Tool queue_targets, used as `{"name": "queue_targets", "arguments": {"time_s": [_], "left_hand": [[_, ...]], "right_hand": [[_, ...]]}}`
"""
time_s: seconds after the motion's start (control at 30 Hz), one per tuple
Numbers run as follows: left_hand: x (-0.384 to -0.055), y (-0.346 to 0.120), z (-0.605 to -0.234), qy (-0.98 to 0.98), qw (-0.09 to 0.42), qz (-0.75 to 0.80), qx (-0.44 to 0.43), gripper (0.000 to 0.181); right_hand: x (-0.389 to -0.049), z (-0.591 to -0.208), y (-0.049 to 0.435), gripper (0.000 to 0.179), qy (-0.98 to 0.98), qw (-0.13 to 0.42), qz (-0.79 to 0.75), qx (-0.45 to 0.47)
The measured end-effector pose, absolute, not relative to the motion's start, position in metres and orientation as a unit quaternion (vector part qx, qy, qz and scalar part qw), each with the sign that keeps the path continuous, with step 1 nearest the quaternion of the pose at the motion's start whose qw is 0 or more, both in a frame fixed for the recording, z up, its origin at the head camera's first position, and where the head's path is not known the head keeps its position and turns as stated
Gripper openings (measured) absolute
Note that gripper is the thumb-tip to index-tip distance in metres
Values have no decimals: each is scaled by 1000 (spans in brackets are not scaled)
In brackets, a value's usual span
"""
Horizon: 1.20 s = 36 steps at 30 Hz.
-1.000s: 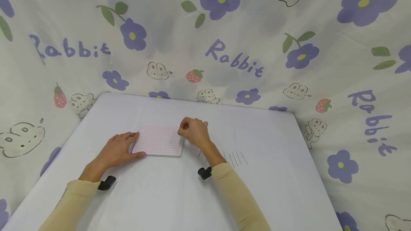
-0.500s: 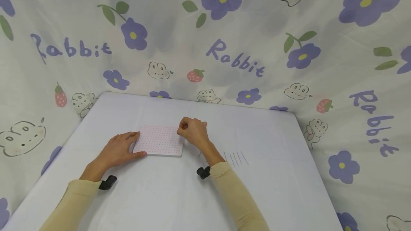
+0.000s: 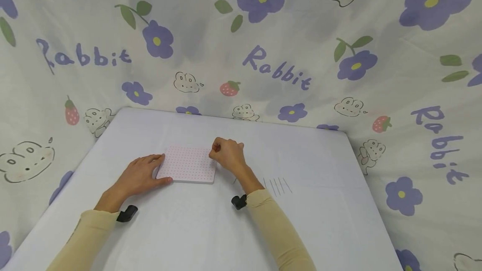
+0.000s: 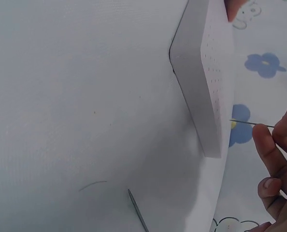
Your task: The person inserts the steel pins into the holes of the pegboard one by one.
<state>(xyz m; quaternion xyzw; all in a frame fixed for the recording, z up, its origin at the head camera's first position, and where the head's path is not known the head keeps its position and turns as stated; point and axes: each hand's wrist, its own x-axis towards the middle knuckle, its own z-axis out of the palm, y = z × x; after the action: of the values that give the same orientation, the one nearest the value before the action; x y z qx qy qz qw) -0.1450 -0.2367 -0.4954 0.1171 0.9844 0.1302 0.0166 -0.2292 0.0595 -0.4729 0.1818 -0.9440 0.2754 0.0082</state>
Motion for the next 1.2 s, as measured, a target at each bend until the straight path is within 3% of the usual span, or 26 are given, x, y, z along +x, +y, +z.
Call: {"name": "queue_targets", "arguments": {"time_s": [1.2], "left_hand": [[-144,-238,-498,982,24,146,116,97]], "right_hand": [[-229,-482,60,9,-959,-22,229,167]]}}
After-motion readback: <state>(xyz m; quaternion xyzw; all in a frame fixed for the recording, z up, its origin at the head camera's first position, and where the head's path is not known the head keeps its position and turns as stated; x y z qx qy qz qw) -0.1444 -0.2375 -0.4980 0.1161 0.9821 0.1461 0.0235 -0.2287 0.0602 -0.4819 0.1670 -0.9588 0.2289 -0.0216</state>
